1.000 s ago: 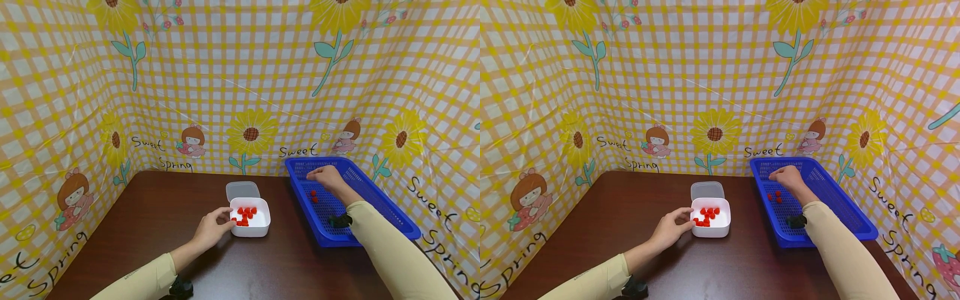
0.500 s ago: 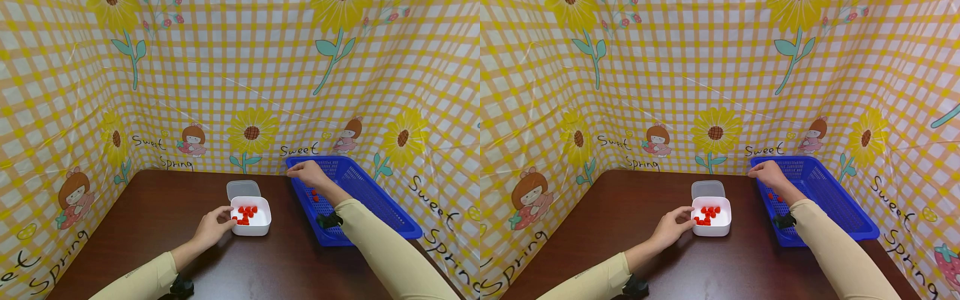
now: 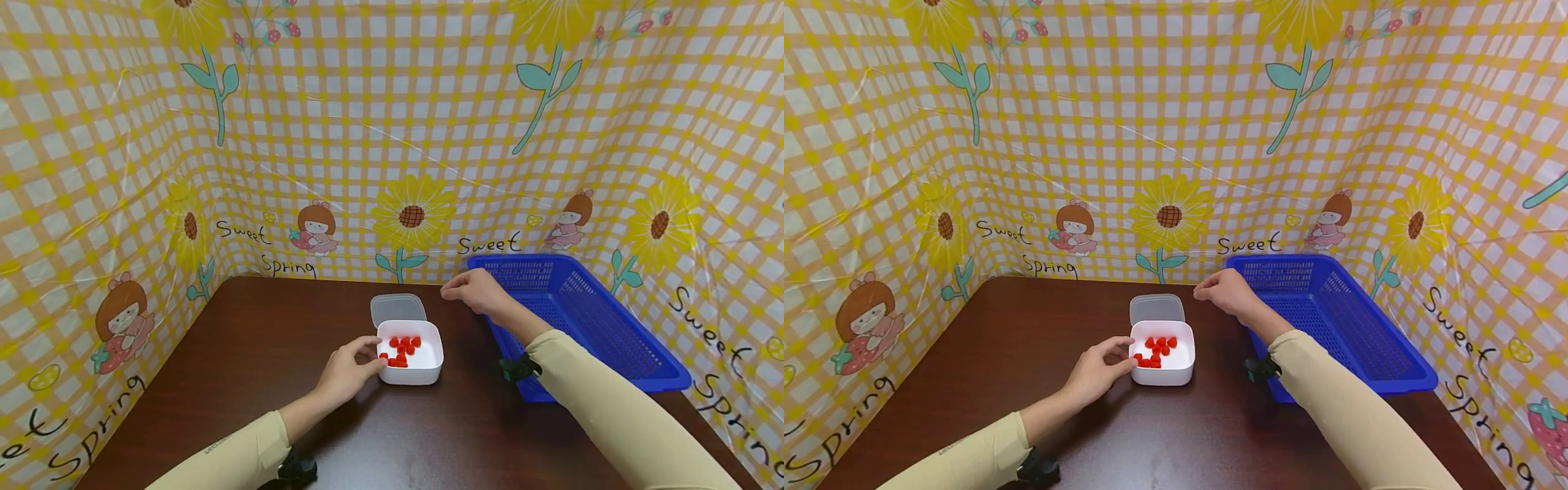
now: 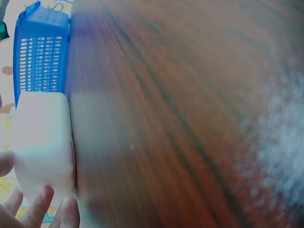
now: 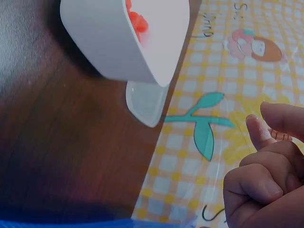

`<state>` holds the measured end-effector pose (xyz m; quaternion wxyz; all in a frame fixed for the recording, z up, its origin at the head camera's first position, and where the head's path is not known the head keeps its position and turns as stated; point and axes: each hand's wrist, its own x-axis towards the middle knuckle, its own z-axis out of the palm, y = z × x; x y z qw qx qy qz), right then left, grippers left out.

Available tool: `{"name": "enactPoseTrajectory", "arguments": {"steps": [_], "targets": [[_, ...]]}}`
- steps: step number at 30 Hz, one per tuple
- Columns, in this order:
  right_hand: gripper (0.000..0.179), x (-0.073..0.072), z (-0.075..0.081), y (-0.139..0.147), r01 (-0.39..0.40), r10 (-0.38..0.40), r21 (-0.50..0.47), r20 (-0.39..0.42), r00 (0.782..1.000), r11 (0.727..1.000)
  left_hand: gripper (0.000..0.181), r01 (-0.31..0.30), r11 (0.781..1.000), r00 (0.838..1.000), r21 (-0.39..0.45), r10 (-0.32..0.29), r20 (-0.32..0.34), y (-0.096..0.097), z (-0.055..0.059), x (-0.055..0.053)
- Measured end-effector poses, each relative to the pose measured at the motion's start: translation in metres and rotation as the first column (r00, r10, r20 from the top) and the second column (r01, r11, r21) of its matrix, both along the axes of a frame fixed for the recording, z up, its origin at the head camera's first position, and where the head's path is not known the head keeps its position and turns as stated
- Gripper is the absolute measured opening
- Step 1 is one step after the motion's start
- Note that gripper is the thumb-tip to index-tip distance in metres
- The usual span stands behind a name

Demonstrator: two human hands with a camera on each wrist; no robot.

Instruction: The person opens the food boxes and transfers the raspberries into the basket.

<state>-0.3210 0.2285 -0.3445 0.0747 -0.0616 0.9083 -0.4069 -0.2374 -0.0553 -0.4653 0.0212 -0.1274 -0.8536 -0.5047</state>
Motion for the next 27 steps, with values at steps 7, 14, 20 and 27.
{"name": "enactPoseTrajectory", "arguments": {"steps": [7,14,20,27], "targets": [[0.025,0.003,-0.009,-0.018,-0.011,0.012,-0.018,0.024,1.0,1.0,0.042,-0.005,1.0,1.0,-0.006,0.005,0.003,0.0,0.0,-0.001],[0.023,0.006,-0.021,-0.03,-0.06,0.06,-0.015,0.049,0.997,0.998,0.042,-0.008,1.0,1.0,-0.013,0.008,0.003,0.0,-0.002,-0.001],[0.023,0.007,-0.031,-0.041,-0.088,0.088,0.004,0.081,0.993,0.996,0.041,-0.009,1.0,1.0,-0.008,0.009,-0.002,0.0,-0.001,-0.001],[0.02,0.008,-0.043,-0.056,-0.066,0.061,0.036,0.128,0.99,0.997,0.042,-0.005,1.0,1.0,-0.005,0.005,0.003,0.0,-0.001,0.0]]}}
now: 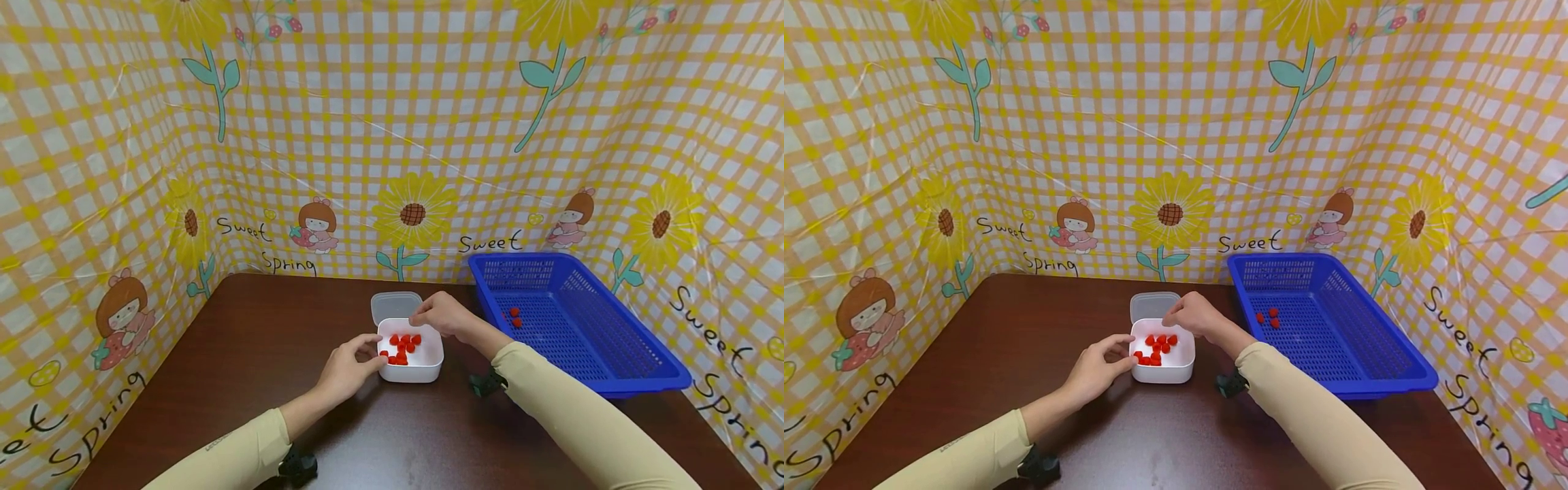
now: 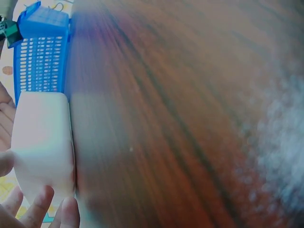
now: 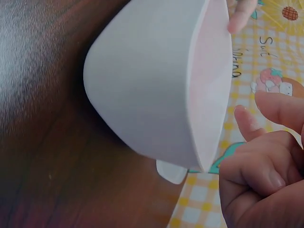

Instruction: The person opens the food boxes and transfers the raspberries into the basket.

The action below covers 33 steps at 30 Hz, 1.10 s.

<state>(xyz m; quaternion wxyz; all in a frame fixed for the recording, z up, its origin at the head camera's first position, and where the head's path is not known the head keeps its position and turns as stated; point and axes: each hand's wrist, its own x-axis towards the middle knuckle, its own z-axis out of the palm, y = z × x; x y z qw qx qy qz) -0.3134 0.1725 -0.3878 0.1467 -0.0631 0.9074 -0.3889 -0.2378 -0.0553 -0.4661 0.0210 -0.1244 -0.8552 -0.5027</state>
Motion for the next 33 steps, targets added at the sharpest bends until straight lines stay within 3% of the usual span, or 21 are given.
{"name": "enactPoseTrajectory", "arguments": {"steps": [5,14,23,33], "targets": [[0.021,0.0,-0.01,-0.008,-0.002,0.003,-0.015,0.024,1.0,1.0,0.042,0.005,1.0,1.0,0.001,-0.005,0.0,-0.001,-0.002,-0.001],[0.018,0.001,-0.022,-0.02,-0.033,0.033,-0.025,-0.004,0.999,0.999,0.042,0.009,1.0,1.0,0.002,-0.009,0.0,0.0,-0.001,0.0],[0.017,0.005,-0.029,-0.031,-0.055,0.064,0.076,-0.121,0.991,0.996,0.042,0.011,1.0,1.0,0.009,-0.01,-0.012,0.0,0.0,0.0],[0.01,0.007,-0.039,-0.041,-0.086,0.101,0.096,-0.173,0.98,0.992,0.042,0.002,1.0,1.0,0.0,-0.002,-0.012,0.0,-0.001,-0.001]]}}
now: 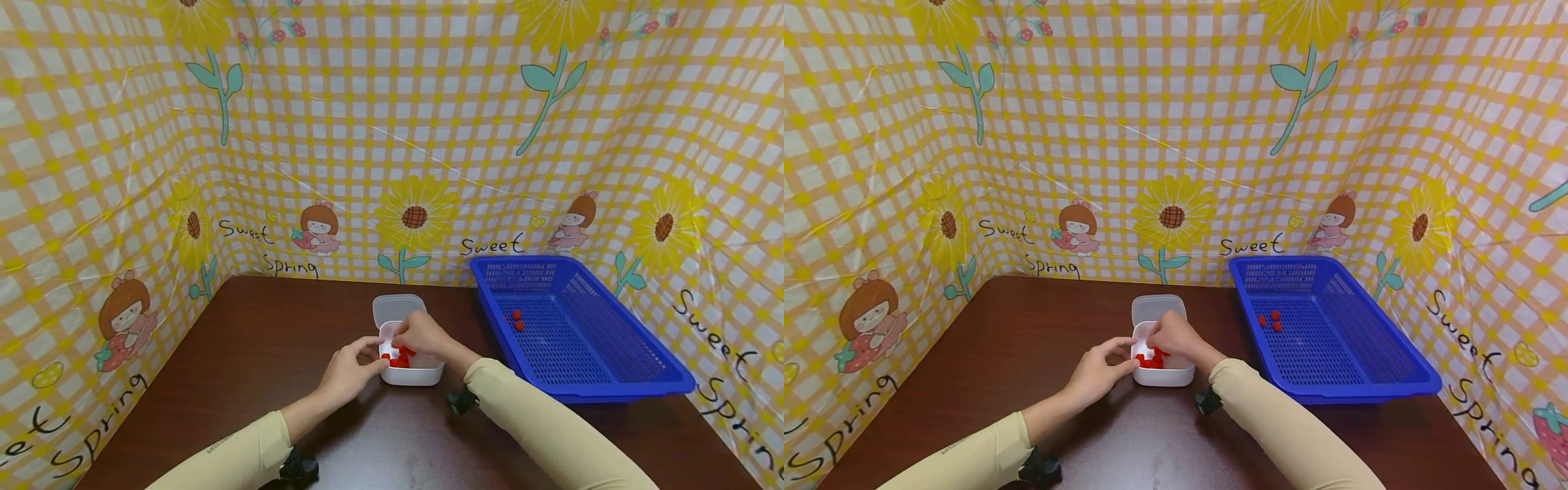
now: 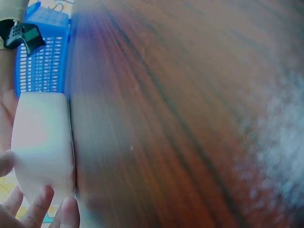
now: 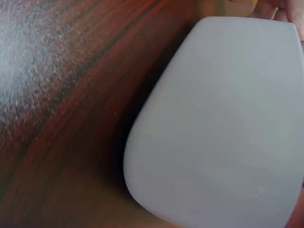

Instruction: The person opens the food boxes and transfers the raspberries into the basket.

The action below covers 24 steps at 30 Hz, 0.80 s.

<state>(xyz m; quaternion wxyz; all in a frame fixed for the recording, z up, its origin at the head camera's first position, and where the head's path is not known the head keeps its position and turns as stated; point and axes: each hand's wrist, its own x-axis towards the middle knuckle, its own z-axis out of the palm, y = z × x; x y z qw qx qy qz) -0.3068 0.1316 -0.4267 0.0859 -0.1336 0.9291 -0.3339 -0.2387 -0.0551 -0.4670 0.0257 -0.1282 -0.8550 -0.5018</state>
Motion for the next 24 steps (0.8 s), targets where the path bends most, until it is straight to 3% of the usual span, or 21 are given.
{"name": "enactPoseTrajectory", "arguments": {"steps": [6,12,20,24], "targets": [[0.01,0.002,-0.003,-0.002,0.005,-0.005,-0.008,-0.033,0.999,1.0,0.042,0.003,1.0,1.0,-0.003,-0.003,-0.005,0.0,0.0,0.0],[0.012,0.002,-0.012,-0.004,0.017,-0.008,0.067,-0.136,0.991,0.998,0.042,-0.002,1.0,1.0,-0.007,0.002,-0.009,-0.001,0.001,0.001],[0.016,0.009,-0.014,-0.006,0.135,-0.075,0.221,-0.26,0.963,0.966,0.043,0.005,1.0,1.0,-0.001,-0.005,-0.003,0.001,-0.001,0.0],[0.017,0.011,-0.013,-0.008,0.159,-0.086,0.245,-0.284,0.955,0.956,0.042,-0.008,1.0,1.0,-0.007,0.008,-0.003,0.0,-0.001,0.0]]}}
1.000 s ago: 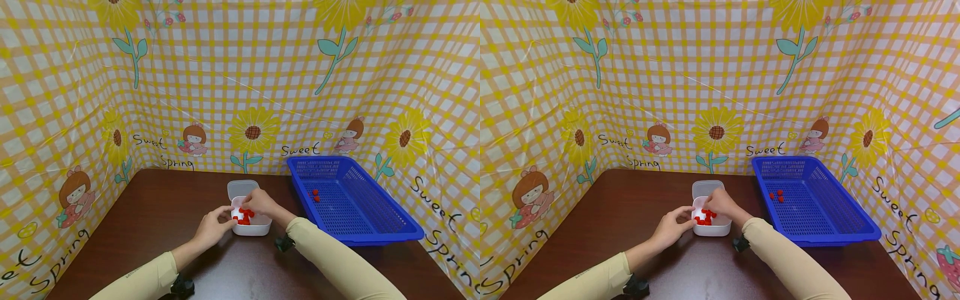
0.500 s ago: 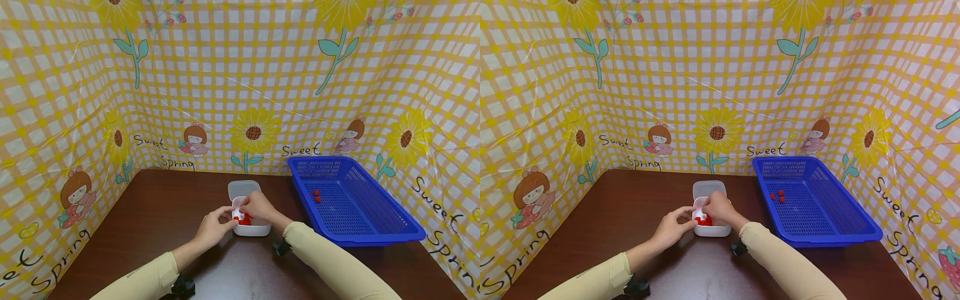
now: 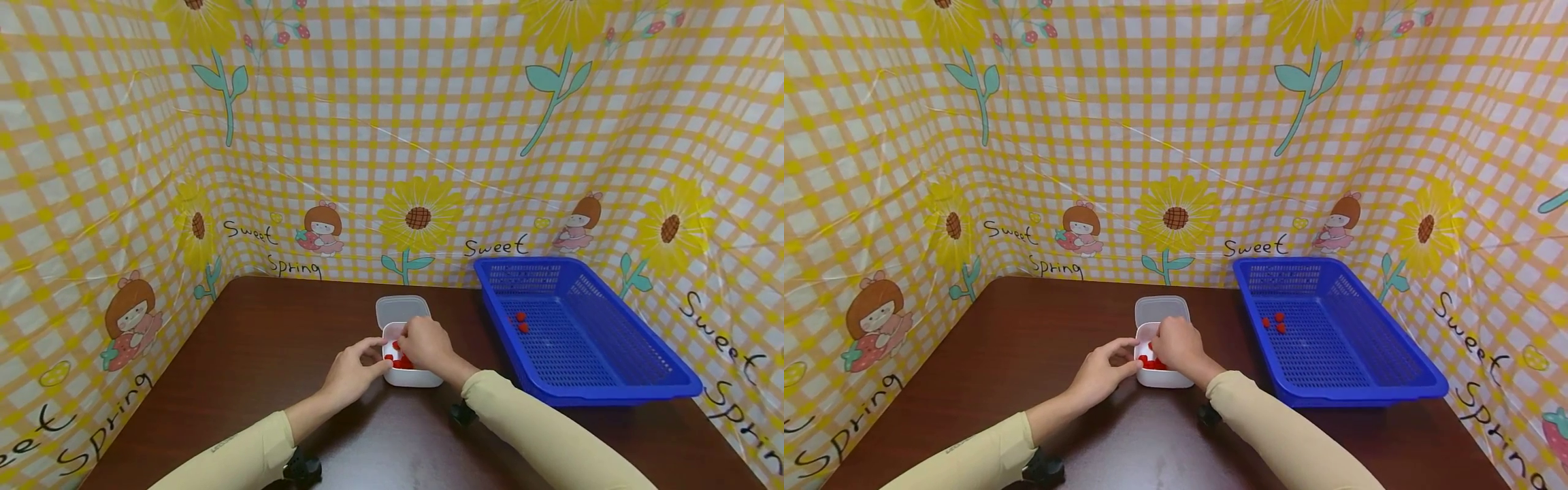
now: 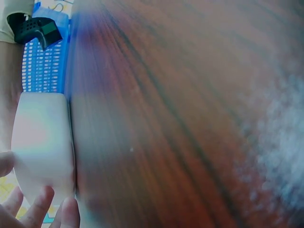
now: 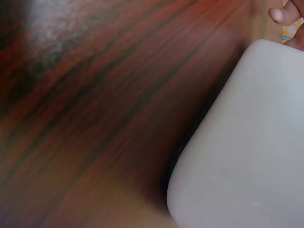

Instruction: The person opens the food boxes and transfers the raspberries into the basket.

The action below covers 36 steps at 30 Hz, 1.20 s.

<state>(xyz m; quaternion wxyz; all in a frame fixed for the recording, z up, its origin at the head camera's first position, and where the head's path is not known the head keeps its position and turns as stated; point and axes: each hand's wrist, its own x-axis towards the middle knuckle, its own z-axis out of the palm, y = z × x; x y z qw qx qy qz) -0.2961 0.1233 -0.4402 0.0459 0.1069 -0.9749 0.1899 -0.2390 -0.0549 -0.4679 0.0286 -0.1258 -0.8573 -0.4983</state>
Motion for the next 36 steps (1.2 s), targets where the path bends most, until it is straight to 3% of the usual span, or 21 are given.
{"name": "enactPoseTrajectory", "arguments": {"steps": [15,25,36], "targets": [[0.017,-0.007,-0.006,0.0,-0.037,0.041,-0.058,0.069,0.997,0.998,0.042,0.0,1.0,1.0,-0.01,0.0,-0.003,0.0,0.002,0.001],[0.012,-0.01,-0.006,0.002,-0.039,0.064,-0.159,0.157,0.985,0.987,0.041,0.004,1.0,1.0,-0.005,-0.004,-0.01,0.0,0.005,0.003],[0.013,-0.008,-0.004,0.0,-0.058,0.084,-0.167,0.153,0.985,0.984,0.04,0.0,1.0,1.0,-0.014,0.0,-0.001,0.0,0.005,0.004]]}}
